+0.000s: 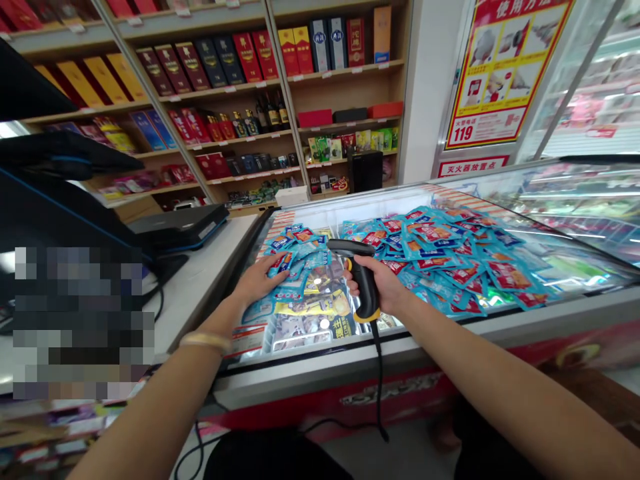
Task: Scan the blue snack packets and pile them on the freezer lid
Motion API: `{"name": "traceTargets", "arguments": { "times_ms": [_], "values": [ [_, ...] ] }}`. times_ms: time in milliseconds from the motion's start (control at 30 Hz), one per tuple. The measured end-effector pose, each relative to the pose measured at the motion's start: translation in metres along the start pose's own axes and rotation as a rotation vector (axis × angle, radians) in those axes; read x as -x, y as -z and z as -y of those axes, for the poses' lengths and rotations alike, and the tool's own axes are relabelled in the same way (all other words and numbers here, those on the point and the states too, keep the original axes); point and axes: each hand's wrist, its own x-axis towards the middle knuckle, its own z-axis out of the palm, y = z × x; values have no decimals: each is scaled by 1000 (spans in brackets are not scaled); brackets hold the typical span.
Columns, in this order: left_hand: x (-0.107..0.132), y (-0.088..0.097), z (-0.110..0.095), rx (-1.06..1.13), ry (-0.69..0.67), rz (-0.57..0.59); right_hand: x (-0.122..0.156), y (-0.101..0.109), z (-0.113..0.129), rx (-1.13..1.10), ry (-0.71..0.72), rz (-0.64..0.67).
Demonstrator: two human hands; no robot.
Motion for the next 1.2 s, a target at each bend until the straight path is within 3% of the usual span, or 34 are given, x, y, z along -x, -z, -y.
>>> {"name": "traceTargets", "arguments": {
  "times_ms": [167, 300, 433, 500, 567, 667, 700, 767, 833, 967, 1200],
  "values": [
    [20, -3, -22, -14, -54, -9, 11, 0, -4, -3, 14, -18],
    [24, -2, -41, -18, 78, -103, 22, 3, -6, -1, 26, -30],
    [25, 6, -55, -26, 241, -114, 32, 7, -6, -7, 42, -48],
    [25, 12, -62, -10, 308, -203, 35, 8, -7, -8, 51, -52],
    [26, 15, -71, 94, 318, -387, 36, 6, -8, -6, 59, -61],
    [27, 8, -96, 539, 286, -573, 38, 3, -9, 0, 66, -77],
    [27, 2, -107, 750, 288, -563, 38, 2, -9, 0, 67, -77],
    [28, -14, -127, 1136, 302, -434, 39, 2, -8, -7, 70, -71],
    [31, -30, -143, 1335, 326, -338, 40, 3, -8, -14, 69, -65],
    [36, -51, -153, 1513, 359, -255, 43, 8, -8, -22, 64, -50],
    [36, -52, -148, 1606, 380, -226, 48, 14, -6, 33, -106, -39]
  ]
}}
